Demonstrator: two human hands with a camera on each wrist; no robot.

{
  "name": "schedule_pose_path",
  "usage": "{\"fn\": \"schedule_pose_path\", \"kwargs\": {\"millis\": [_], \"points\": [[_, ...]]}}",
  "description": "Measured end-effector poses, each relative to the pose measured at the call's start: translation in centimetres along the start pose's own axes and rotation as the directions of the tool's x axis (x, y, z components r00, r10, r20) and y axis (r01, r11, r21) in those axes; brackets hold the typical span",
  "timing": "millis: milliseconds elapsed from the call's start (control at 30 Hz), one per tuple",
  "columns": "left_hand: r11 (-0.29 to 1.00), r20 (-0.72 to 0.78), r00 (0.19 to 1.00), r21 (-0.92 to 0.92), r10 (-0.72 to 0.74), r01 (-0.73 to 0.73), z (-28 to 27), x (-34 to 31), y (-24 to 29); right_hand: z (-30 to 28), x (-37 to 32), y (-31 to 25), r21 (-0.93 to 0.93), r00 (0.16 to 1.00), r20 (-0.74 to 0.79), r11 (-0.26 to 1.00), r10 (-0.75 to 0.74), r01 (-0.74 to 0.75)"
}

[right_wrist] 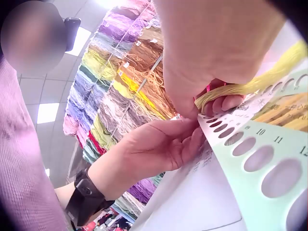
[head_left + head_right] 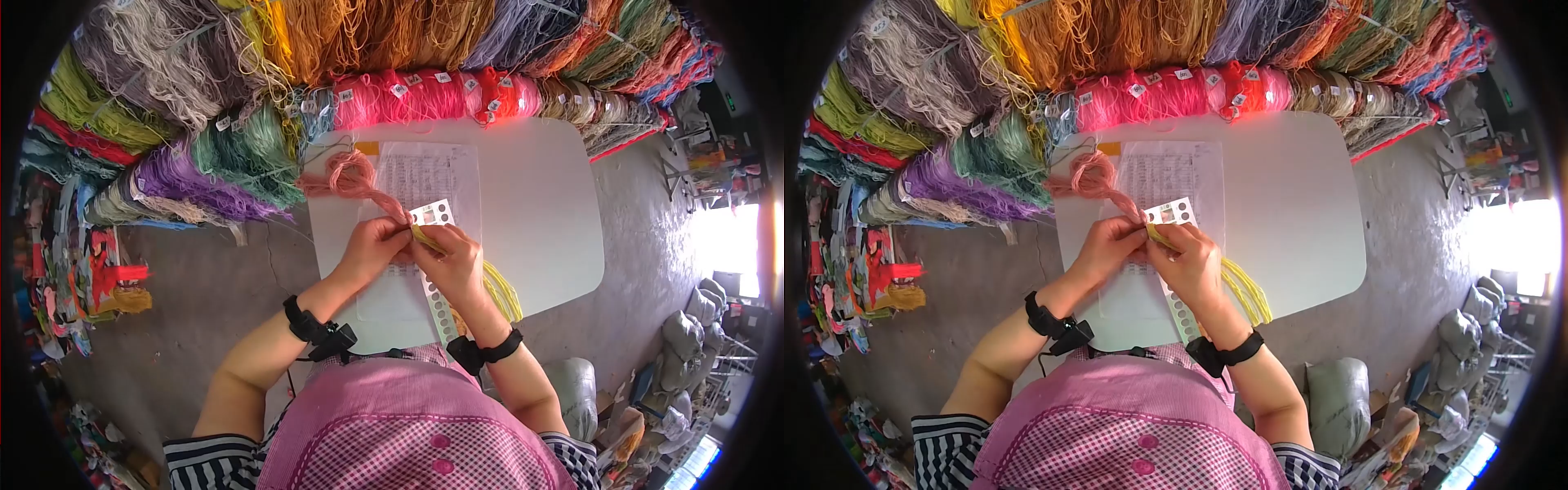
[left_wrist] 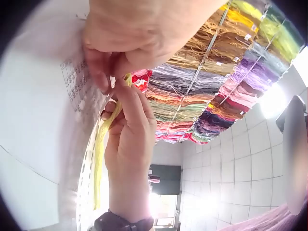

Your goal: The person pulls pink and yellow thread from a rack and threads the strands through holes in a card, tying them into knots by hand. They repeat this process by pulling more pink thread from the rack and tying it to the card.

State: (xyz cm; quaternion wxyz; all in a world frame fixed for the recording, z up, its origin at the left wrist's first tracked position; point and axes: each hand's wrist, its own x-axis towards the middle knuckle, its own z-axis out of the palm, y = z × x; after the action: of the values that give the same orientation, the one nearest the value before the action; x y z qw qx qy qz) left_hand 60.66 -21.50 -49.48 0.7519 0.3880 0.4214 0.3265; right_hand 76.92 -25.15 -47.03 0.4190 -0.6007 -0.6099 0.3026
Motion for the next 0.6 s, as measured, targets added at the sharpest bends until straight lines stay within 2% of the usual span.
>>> {"fn": "schedule_pose_path", "kwargs": {"millis": [100, 233, 300, 333, 467, 533, 567, 600], "points": [[0.998, -0.038, 0.999, 0.062, 0.000, 0.002, 0.2, -0.3, 0.5, -0.2, -0.1, -0.4, -0.054, 1.000, -0.007, 0.998, -0.022, 0.021], [0.990, -0.059, 0.997, 0.134, 0.046, -0.037, -0.9, -0.5, 0.8, -0.3, -0.2, -0.6, -0.058, 0.998, -0.025, 0.996, 0.062, -0.064], [0.995, -0.108, 0.991, 0.056, -0.075, 0.081, -1.7, -0.8, 1.7, -0.6, -0.2, -0.7, -0.066, 0.995, -0.029, 0.994, 0.091, -0.092], [0.994, -0.046, 0.993, 0.026, -0.109, 0.110, -1.2, -1.1, 2.4, -0.7, -0.1, -0.9, -0.046, 0.992, -0.005, 0.991, 0.123, -0.123], [0.996, -0.069, 0.994, -0.018, -0.086, 0.085, -1.0, -1.1, 1.8, -1.0, -0.1, -0.9, -0.017, 0.983, 0.049, 0.984, 0.180, -0.179], [0.932, -0.049, 0.999, -0.362, -0.008, -0.010, -1.5, -1.5, 2.0, -1.0, -0.2, -0.8, 0.006, 0.974, 0.057, 0.976, 0.219, -0.220], [0.933, -0.046, 0.999, -0.361, -0.008, -0.009, -1.8, -1.8, 2.3, -1.1, -0.2, -0.8, 0.030, 0.963, 0.072, 0.965, 0.258, -0.261], [0.902, 0.095, 0.995, -0.426, -0.040, 0.077, -1.7, -2.3, 3.4, -1.0, -0.3, -0.6, 0.030, 0.963, 0.070, 0.965, 0.259, -0.261]]}}
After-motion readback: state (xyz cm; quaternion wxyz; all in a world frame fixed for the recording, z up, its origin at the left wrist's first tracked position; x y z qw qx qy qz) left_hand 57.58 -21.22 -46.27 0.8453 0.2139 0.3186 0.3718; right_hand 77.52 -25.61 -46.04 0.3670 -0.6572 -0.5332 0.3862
